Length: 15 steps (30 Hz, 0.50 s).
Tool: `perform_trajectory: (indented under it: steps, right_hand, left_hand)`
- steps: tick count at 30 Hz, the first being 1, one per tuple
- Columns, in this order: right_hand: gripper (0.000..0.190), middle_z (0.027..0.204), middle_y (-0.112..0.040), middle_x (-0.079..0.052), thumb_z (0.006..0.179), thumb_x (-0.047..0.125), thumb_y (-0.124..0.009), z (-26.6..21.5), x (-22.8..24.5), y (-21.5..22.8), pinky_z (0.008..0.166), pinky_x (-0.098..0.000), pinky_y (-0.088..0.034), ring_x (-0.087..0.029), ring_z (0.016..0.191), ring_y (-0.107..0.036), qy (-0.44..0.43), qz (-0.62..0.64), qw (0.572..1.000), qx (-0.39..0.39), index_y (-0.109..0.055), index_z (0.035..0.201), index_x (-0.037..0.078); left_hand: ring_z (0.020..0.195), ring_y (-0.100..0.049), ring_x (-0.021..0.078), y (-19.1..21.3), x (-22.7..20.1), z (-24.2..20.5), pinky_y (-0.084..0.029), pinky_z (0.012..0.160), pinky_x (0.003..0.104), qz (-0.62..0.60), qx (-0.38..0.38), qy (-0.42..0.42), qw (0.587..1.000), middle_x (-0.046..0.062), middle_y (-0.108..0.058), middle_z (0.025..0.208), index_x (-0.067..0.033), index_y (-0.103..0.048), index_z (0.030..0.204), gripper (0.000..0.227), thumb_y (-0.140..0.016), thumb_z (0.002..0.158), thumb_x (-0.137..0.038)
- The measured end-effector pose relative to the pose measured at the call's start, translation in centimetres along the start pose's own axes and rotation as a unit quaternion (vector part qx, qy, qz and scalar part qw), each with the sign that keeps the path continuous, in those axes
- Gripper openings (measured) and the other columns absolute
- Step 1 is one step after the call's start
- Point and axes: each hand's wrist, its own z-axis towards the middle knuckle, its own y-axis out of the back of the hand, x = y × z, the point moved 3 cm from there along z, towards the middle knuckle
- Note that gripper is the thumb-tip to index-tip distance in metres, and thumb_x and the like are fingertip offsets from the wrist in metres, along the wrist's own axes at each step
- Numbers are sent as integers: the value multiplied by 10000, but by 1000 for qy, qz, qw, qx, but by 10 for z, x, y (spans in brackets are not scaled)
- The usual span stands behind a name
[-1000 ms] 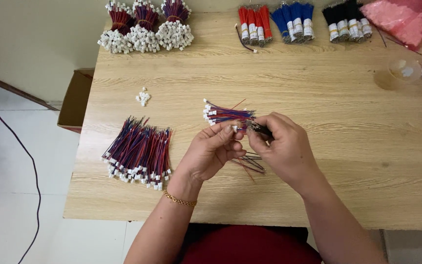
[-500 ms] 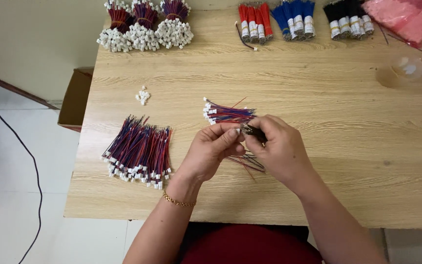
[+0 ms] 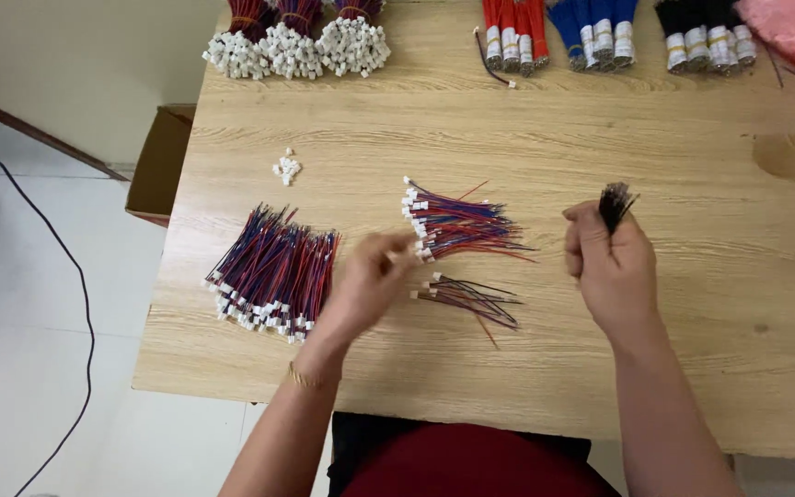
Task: Bundling small electrical wires with connectors using plastic zip ties
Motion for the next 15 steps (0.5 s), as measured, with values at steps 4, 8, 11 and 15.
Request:
perform_trajectory:
  steps: [4,8,11,15]
  right_hand:
    - [200,610,-446,-21,1097,226,-359,0,7,-16,414,-197,-345,-88,444,-412,4,27,999,18,-478,1029,81]
    - [188,616,-463,-25,1071,196,-402,0,5,-30,421,-187,-356,-87,470,-440,0,17,998,58,-500,972,71]
    - [217,543,-450,-30,1015,177,-532,5,-10,-24,394,-215,-349,-102,422,-418,-24,8,996,90,-550,853,34]
    - [194,594,-514,-43,1003,155,-556,8,-20,-31,390,-199,-376,-79,428,-442,-52,66,993,85,-562,851,35]
  left_hand:
    - [781,-684,244,10,41,67,-550,689,349,157,-115,-106,975,47,-660,862,-185,-719,1099,229,-667,879,-149]
    - [836,-691,233,-1,62,123,-567,719,364,207,-107,-92,968,0,-642,887,-256,-711,1076,252,-698,835,-187]
    - [822,-699,285,-11,59,138,-581,711,409,275,-29,-100,956,34,-642,876,-267,-719,1034,214,-693,827,-220]
    - [852,-689,300,-12,59,141,-579,731,418,276,-9,-99,956,25,-629,901,-269,-744,919,108,-701,820,-256]
